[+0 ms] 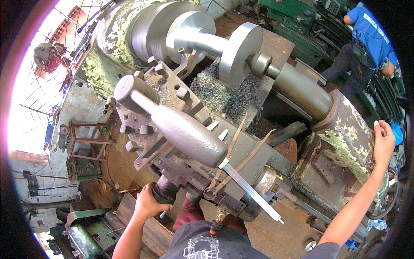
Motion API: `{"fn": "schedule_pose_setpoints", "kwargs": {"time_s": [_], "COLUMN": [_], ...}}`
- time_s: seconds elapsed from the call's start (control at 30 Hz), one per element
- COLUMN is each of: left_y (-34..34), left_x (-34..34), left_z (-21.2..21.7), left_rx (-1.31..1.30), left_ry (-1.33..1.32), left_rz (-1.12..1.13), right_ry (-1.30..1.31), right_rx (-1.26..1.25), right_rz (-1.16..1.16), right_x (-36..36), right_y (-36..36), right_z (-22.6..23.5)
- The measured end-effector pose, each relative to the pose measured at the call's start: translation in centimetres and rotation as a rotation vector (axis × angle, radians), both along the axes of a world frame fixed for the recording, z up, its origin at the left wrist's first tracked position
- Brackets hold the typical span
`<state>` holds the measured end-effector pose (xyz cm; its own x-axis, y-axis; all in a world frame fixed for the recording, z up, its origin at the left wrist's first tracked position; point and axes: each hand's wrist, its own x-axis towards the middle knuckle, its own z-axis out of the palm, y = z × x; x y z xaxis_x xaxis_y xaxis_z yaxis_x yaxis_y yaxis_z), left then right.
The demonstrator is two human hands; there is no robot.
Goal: The person operates a metal lathe, adjusting controls and monitoring a rotating cylindrical workpiece. They use a caliper to measure the workpiece and make fine adjustments to the machine's levers and knobs while metal shavings accumulate.
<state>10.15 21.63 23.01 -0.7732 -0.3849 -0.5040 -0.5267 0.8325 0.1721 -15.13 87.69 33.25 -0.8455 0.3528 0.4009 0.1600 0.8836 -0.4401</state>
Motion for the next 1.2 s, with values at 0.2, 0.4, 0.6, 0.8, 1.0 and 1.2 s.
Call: {"fn": "schedule_pose_setpoints", "kwargs": {"time_s": [0.2,0.4,0.6,0.8,1.0,1.2], "left_y": [1.1,2.3,3.5,4.5,4.6,-2.9], "left_x": [0.6,1.2,1.9,2.3,2.0,-2.1], "left_z": [-0.5,-0.8,-1.5,-1.8,-0.5,2.7], "left_rx": [-0.122,-0.210,-0.305,-0.352,-0.321,0.344], "left_ry": [0.055,0.117,0.189,0.213,0.133,-0.247], "left_rz": [-0.008,-0.004,0.019,0.036,-0.012,0.024], "right_ry": [-0.003,-0.027,-0.002,-0.020,0.010,-0.020], "right_rx": [0.009,0.023,0.009,-0.001,-0.010,-0.025], "right_rz": [0.000,-0.027,-0.016,-0.025,0.001,0.004], "right_x": [0.0,0.1,0.1,0.1,0.0,-0.1], "right_y": [0.0,-0.3,-0.5,-0.3,0.1,0.3], "right_z": [0.1,0.3,0.3,0.3,-0.1,0.1]}}
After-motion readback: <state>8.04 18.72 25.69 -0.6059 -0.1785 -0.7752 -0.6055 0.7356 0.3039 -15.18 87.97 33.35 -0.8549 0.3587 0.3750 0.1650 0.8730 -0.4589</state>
